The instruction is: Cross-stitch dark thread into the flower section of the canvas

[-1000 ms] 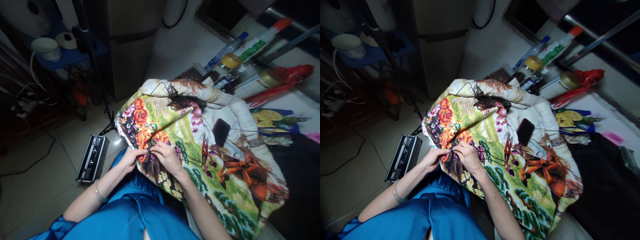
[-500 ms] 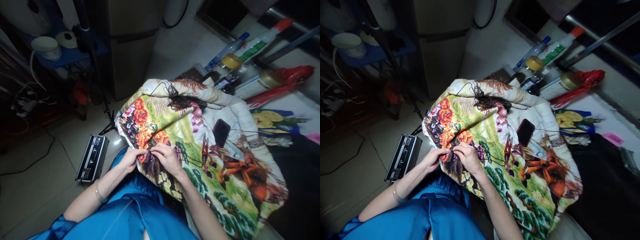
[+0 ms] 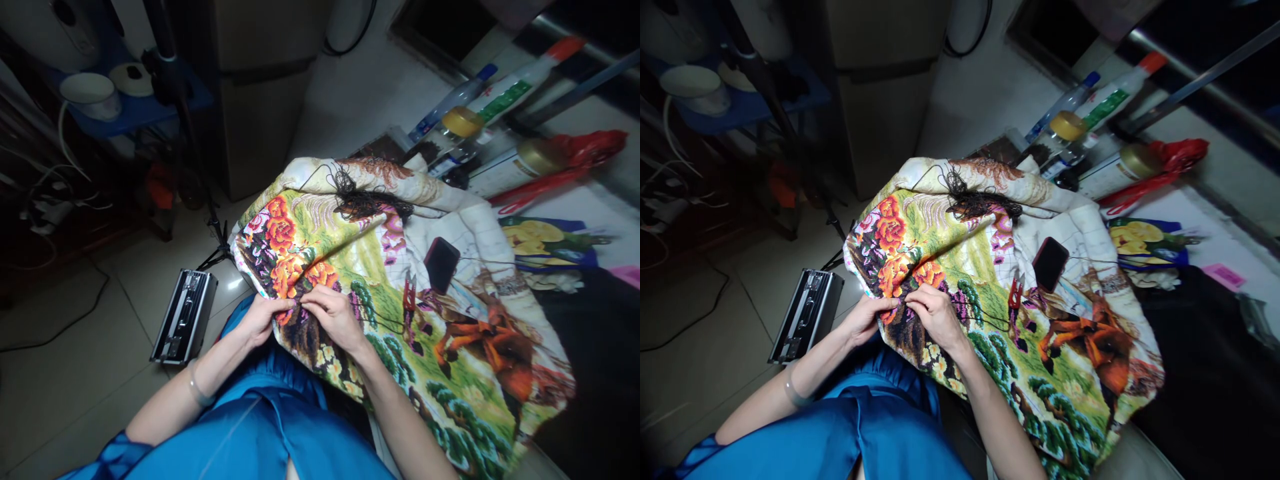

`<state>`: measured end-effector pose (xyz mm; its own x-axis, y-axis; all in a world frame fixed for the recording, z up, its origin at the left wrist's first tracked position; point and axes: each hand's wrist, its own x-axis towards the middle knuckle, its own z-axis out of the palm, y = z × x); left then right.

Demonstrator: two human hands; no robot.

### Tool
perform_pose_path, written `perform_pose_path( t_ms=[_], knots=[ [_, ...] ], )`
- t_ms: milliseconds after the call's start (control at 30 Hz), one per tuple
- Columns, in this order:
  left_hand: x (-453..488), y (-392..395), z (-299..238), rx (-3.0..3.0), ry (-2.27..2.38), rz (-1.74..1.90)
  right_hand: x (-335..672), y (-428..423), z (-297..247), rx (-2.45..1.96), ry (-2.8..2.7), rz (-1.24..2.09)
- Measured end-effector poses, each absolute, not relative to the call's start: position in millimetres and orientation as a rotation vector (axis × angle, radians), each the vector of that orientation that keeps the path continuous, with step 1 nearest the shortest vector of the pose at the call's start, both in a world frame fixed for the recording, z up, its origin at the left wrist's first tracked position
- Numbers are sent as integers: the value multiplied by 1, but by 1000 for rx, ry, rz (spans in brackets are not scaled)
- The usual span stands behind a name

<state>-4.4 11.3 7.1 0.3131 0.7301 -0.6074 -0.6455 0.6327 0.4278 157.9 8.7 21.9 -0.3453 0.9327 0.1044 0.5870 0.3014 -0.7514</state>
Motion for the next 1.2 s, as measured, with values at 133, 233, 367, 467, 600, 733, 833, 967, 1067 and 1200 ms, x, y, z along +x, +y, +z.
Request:
perform_pose_path(
  t_ms=[133,233,367,467,600,733,833,967,1067,1200],
  knots=[
    [-5,11,8,110,852,914,158,9,21,-1311,-2056,788],
    [-5,11,9,119,844,918,159,9,21,-1275,-2084,760],
    [-5,10,8,138,833,934,162,8,23,-1251,-2131,753],
    [-5,10,5,138,831,941,165,8,23,-1245,-2150,741],
    [-5,10,5,134,822,955,165,9,24,-1232,-2179,679],
    [-5,10,7,118,825,963,163,12,26,-1223,-2174,670],
    [-4,10,9,113,829,944,162,13,26,-1216,-2137,726],
    [-4,11,9,126,841,924,161,13,25,-1221,-2108,764],
    [-4,11,8,133,828,930,157,12,25,-1238,-2100,723],
    [-6,10,7,133,811,929,149,6,32,-1293,-2152,579]
  ],
)
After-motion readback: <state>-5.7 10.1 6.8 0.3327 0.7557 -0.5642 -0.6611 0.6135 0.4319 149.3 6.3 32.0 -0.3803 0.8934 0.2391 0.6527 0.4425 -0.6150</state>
